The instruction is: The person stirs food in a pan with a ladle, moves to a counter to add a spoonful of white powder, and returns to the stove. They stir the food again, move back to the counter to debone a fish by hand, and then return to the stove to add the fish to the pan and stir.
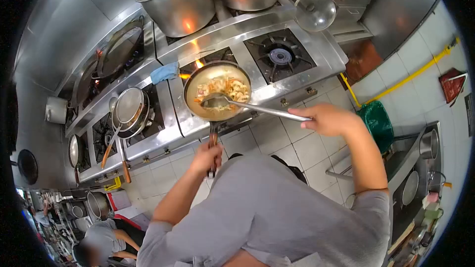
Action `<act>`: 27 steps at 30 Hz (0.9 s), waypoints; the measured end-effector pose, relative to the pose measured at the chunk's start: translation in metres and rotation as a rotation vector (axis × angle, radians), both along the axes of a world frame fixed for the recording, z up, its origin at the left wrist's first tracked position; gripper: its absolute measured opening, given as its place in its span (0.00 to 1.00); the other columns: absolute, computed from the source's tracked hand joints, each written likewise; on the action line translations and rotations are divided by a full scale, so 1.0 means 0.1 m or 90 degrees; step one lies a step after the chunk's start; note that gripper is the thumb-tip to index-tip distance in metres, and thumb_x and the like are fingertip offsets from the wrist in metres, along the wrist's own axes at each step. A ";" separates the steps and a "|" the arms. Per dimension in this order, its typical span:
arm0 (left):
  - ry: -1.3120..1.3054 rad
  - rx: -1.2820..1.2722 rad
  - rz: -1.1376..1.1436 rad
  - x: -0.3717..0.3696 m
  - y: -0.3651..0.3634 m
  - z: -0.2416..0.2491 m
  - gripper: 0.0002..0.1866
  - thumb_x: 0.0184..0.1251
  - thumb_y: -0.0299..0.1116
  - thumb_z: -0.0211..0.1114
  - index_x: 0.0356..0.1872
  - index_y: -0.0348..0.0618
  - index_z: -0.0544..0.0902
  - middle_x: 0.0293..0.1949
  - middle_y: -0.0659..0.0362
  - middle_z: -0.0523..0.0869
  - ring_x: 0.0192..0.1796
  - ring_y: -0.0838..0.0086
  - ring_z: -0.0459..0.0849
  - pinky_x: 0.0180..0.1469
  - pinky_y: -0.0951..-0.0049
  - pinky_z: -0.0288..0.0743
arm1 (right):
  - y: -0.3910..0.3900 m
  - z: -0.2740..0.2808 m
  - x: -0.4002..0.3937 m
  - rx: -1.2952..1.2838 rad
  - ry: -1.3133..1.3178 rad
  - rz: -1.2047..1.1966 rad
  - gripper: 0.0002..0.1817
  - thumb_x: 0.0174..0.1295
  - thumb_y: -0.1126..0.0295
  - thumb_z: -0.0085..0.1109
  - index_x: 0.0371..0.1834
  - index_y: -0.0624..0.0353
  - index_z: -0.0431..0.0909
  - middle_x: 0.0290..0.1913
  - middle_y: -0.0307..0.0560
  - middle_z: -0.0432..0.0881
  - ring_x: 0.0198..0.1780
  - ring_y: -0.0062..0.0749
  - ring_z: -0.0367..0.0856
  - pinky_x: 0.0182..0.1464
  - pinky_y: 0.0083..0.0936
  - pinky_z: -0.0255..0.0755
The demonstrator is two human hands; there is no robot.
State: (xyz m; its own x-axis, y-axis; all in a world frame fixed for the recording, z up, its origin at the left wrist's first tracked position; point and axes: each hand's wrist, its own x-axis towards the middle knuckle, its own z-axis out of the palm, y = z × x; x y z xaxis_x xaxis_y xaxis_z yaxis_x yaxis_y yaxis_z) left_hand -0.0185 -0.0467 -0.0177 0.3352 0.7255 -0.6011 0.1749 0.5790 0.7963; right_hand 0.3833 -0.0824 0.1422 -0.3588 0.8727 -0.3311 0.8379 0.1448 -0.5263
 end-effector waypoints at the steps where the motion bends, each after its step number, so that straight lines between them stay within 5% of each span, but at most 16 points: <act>1: -0.032 -0.001 0.001 0.09 0.17 -0.01 0.09 0.71 0.34 0.64 0.33 0.44 0.75 0.19 0.64 0.75 0.17 0.77 0.73 0.20 0.72 0.67 | 0.04 0.00 0.00 0.000 0.003 -0.005 0.30 0.72 0.62 0.61 0.77 0.35 0.69 0.46 0.54 0.88 0.45 0.55 0.85 0.50 0.42 0.77; 3: -0.058 -0.004 -0.007 0.26 0.35 -0.05 0.09 0.70 0.34 0.65 0.34 0.44 0.75 0.19 0.65 0.74 0.18 0.77 0.74 0.21 0.73 0.68 | 0.11 -0.06 -0.03 -0.072 -0.054 -0.063 0.29 0.72 0.62 0.60 0.77 0.35 0.69 0.48 0.53 0.88 0.47 0.56 0.85 0.51 0.42 0.77; 4: -0.059 0.027 0.029 0.39 0.35 -0.08 0.09 0.70 0.34 0.65 0.33 0.44 0.75 0.19 0.64 0.74 0.18 0.77 0.74 0.22 0.73 0.68 | 0.14 -0.62 0.14 0.100 -0.026 -0.041 0.29 0.72 0.61 0.60 0.77 0.33 0.69 0.46 0.54 0.88 0.46 0.56 0.85 0.51 0.44 0.78; 8: -0.042 0.032 0.051 0.40 -0.16 -0.13 0.08 0.69 0.35 0.65 0.34 0.44 0.76 0.19 0.61 0.78 0.19 0.75 0.76 0.22 0.73 0.68 | 0.06 -0.76 -0.29 0.046 -0.156 -0.222 0.28 0.73 0.59 0.60 0.76 0.32 0.69 0.50 0.56 0.87 0.50 0.58 0.84 0.54 0.49 0.77; 12: 0.014 0.030 -0.008 0.30 -0.05 0.12 0.09 0.68 0.35 0.66 0.34 0.44 0.76 0.19 0.62 0.77 0.19 0.75 0.75 0.22 0.72 0.69 | -0.29 -0.45 -0.10 0.048 -0.052 -0.141 0.28 0.71 0.62 0.62 0.74 0.30 0.72 0.45 0.55 0.87 0.48 0.60 0.84 0.51 0.49 0.77; 15: -0.053 0.031 0.013 0.41 0.34 0.02 0.08 0.68 0.32 0.66 0.36 0.42 0.75 0.21 0.63 0.75 0.19 0.76 0.74 0.22 0.71 0.70 | -0.30 -0.23 -0.14 0.003 -0.126 -0.156 0.27 0.71 0.61 0.62 0.73 0.29 0.74 0.44 0.55 0.87 0.48 0.58 0.84 0.50 0.49 0.77; 21: -0.079 0.060 0.091 0.44 -0.08 -0.05 0.07 0.68 0.31 0.65 0.38 0.41 0.76 0.20 0.62 0.76 0.17 0.76 0.75 0.20 0.73 0.69 | -0.15 -0.94 -0.39 0.157 -0.126 -0.239 0.28 0.71 0.61 0.62 0.74 0.29 0.72 0.41 0.53 0.87 0.45 0.54 0.84 0.48 0.46 0.77; 27: -0.074 -0.002 0.022 0.11 0.19 0.07 0.08 0.67 0.30 0.65 0.36 0.42 0.74 0.24 0.63 0.75 0.17 0.77 0.73 0.21 0.71 0.70 | -0.35 -0.46 -0.25 0.075 -0.051 -0.164 0.29 0.68 0.65 0.64 0.73 0.31 0.74 0.40 0.55 0.86 0.40 0.54 0.85 0.46 0.46 0.76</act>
State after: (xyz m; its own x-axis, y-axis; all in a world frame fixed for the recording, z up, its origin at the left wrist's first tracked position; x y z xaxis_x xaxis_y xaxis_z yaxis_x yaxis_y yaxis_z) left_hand -0.0075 -0.0274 -0.0108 0.3777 0.7361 -0.5617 0.0608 0.5856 0.8083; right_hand 0.3586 -0.1176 0.0965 -0.0970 0.9659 -0.2401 0.8932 -0.0219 -0.4492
